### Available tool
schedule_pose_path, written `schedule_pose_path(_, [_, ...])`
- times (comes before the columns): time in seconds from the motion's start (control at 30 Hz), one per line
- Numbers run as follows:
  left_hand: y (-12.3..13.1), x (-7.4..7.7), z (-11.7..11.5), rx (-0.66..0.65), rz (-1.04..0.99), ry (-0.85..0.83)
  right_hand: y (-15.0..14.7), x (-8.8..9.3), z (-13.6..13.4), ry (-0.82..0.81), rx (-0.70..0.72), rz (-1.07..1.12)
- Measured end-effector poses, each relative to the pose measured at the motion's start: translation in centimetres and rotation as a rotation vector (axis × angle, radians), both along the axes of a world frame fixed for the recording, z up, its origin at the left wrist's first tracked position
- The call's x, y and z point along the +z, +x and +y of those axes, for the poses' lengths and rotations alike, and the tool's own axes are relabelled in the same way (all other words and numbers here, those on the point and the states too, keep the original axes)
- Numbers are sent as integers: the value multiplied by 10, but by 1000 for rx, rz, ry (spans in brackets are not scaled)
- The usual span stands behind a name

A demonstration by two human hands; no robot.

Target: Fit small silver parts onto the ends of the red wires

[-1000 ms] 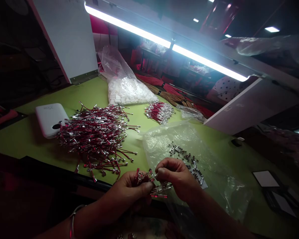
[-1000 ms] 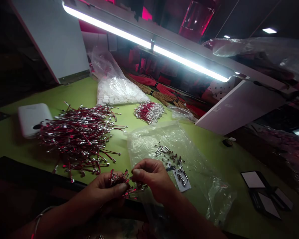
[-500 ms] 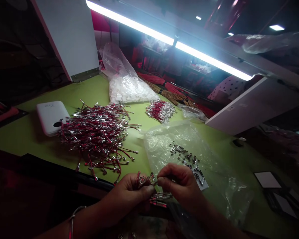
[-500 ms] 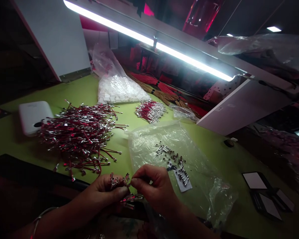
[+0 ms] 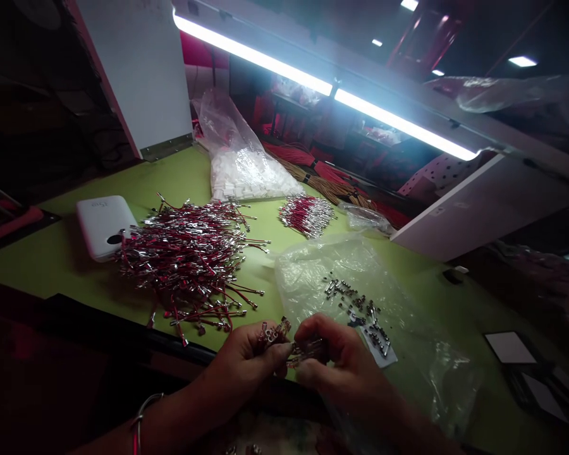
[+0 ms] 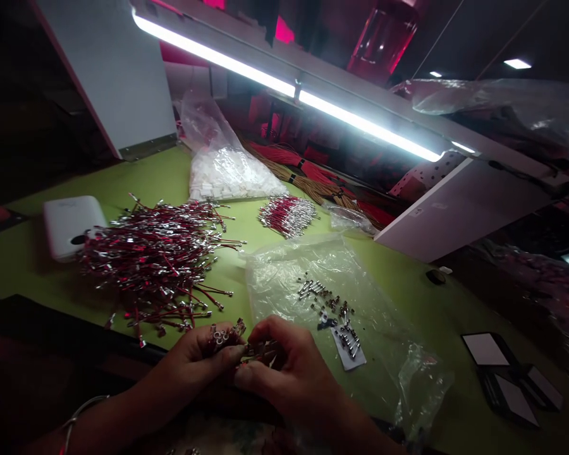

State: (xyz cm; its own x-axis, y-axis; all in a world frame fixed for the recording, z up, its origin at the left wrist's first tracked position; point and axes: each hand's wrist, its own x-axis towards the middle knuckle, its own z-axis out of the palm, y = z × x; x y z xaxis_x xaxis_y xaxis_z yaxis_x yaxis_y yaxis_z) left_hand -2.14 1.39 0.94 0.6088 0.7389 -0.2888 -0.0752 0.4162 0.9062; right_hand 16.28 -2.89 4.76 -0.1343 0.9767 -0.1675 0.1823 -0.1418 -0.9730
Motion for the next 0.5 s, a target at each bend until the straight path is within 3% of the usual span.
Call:
schedule_pose_path(0.1, [1, 1, 2, 41, -37, -37, -6, -4, 0, 137, -85, -157])
schedule_pose_path(0.17, [2, 4, 4, 134, -63, -78, -5, -9, 3, 154, -121, -142])
schedule_pose_path(0.37, [-4, 24, 17, 639, -222, 62, 18, -14, 19, 57, -245, 26])
schedule_pose_path(0.5, [-11, 28, 20, 694, -273, 79, 42, -9, 43, 174, -338, 59])
